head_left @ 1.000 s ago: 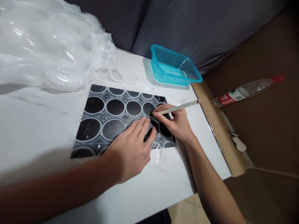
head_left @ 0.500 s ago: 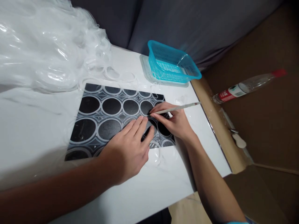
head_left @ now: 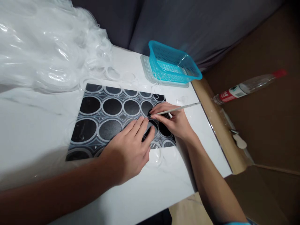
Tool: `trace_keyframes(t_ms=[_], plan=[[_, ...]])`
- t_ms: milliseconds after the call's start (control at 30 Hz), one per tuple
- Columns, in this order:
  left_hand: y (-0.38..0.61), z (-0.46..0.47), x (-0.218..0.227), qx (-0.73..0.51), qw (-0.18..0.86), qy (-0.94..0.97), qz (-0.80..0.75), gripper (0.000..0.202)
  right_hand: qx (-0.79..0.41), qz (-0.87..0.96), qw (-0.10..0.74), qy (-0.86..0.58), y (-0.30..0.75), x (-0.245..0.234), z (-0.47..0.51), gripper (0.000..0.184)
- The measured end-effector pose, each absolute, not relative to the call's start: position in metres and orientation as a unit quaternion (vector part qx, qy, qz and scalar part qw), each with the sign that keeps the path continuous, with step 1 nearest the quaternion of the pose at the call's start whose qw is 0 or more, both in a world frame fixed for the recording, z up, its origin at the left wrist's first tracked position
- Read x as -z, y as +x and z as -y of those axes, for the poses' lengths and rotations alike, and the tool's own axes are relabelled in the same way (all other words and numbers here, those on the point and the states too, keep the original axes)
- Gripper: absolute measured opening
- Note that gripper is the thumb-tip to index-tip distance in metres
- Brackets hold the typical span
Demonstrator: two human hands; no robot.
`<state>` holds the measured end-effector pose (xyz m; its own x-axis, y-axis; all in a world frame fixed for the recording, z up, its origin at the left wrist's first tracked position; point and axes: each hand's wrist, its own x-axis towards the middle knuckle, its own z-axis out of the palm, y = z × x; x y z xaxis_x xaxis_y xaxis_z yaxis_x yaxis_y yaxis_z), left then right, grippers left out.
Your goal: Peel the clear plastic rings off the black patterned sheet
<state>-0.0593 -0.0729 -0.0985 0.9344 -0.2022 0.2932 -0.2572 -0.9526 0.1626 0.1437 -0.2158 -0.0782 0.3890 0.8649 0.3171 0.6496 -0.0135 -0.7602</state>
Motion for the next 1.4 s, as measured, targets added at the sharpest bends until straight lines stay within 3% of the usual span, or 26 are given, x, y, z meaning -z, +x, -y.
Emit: trace_keyframes(t_ms=[300,767,1400], plan=[[-0.061,0.072,0.098,-0.137,0.098,0.979,0.117,0.058,-0.087,0.523,0.462,-0.711,0.135,0.085,0.209,0.01],[-0.06,0.072,0.098,-0.148,0.1,0.977,0.121,0.056,-0.095,0.558,0.413,-0.714,0.146,0.074,0.219,0.011],[-0.059,0.072,0.096,-0.149,0.086,0.977,0.124,0.058,-0.115,0.542,0.449,-0.701,0.145,0.08,0.215,0.01]])
